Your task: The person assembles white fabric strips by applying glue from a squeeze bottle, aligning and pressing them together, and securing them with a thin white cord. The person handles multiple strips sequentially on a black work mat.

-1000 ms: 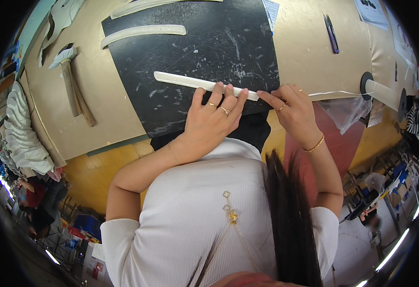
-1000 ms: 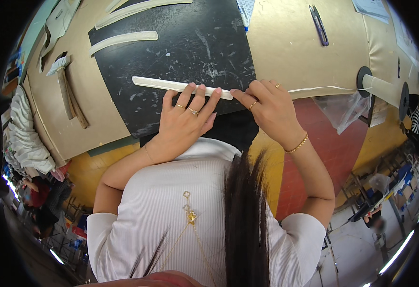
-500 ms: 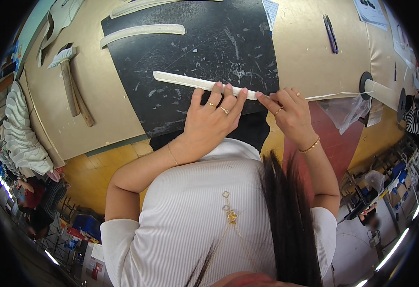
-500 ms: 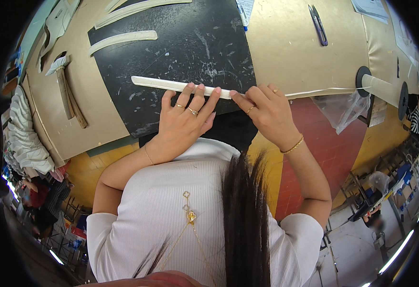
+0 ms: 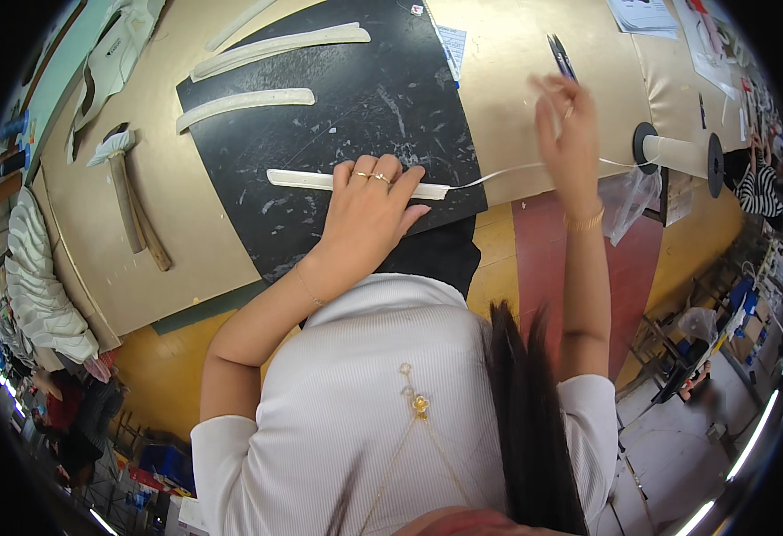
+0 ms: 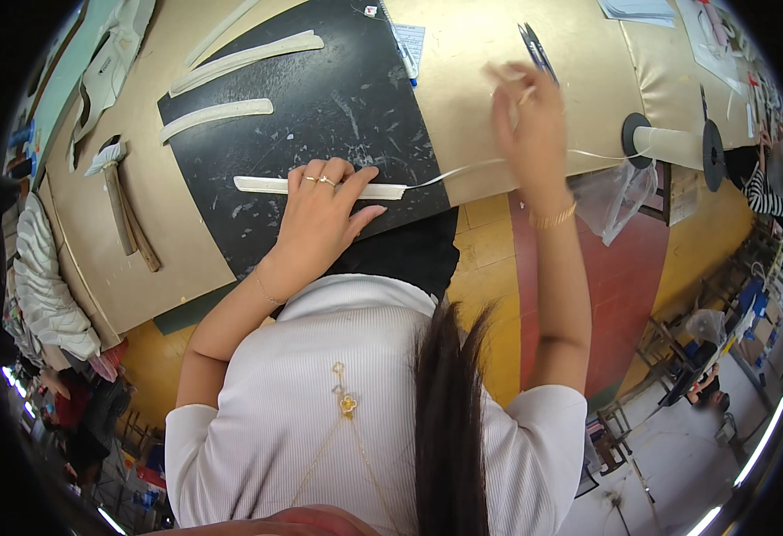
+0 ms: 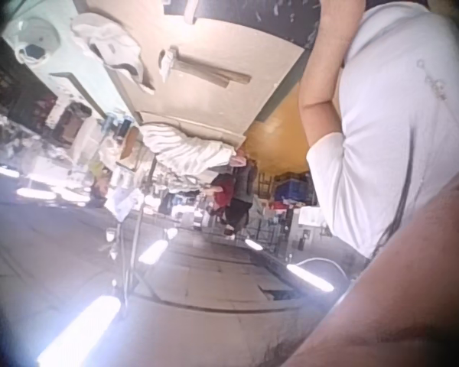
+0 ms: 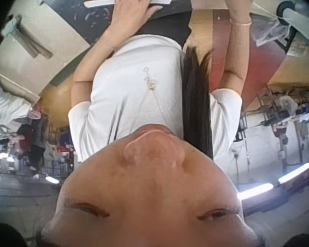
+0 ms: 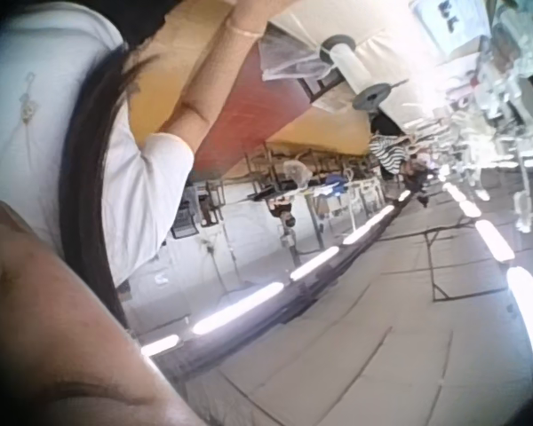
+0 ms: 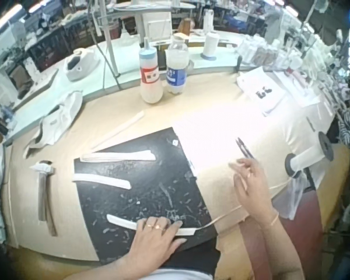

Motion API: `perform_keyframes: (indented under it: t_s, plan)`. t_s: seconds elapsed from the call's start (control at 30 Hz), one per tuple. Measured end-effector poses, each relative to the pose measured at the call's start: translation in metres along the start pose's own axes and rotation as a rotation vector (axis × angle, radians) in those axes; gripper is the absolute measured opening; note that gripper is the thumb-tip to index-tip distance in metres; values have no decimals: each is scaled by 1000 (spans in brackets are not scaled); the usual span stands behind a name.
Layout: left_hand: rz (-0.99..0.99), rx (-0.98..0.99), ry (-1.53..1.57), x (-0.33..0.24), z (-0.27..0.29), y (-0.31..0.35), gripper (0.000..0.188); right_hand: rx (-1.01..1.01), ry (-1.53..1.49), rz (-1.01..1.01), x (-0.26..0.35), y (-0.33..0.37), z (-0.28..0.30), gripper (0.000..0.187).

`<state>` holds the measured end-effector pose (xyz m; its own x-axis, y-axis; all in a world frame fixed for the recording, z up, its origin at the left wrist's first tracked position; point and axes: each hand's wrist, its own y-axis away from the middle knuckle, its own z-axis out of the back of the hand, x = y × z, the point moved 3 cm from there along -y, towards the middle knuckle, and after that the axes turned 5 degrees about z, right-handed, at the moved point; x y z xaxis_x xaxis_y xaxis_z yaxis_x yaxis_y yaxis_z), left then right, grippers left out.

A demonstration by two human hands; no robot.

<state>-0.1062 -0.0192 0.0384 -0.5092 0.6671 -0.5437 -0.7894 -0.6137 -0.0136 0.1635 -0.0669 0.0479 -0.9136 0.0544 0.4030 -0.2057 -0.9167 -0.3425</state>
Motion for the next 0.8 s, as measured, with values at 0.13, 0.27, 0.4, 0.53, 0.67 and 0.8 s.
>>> perform_keyframes:
  t_s: [0.13, 0.27, 0.4, 0.53, 0.67, 0.8]
  plan:
    - [22, 49, 84, -1, -4, -7, 26, 61, 444, -156, -70, -34, -19, 32]
    - [63, 100, 112, -3, -2, -10, 21, 191, 646, -234, -78, -39, -30, 27]
    - [51, 75, 150, -1, -2, -14, 17, 4, 279, -281, -79, -29, -13, 23]
    - [150, 186, 332, 9, 7, -31, 15, -71, -386, -489, -30, 1, 2, 21]
    - [320, 348, 653, 20, 18, -54, 21, -13, -880, -526, 46, 40, 13, 23]
    - [423, 431, 844, 21, 23, -68, 25, 129, -1066, -638, 70, 77, -5, 30]
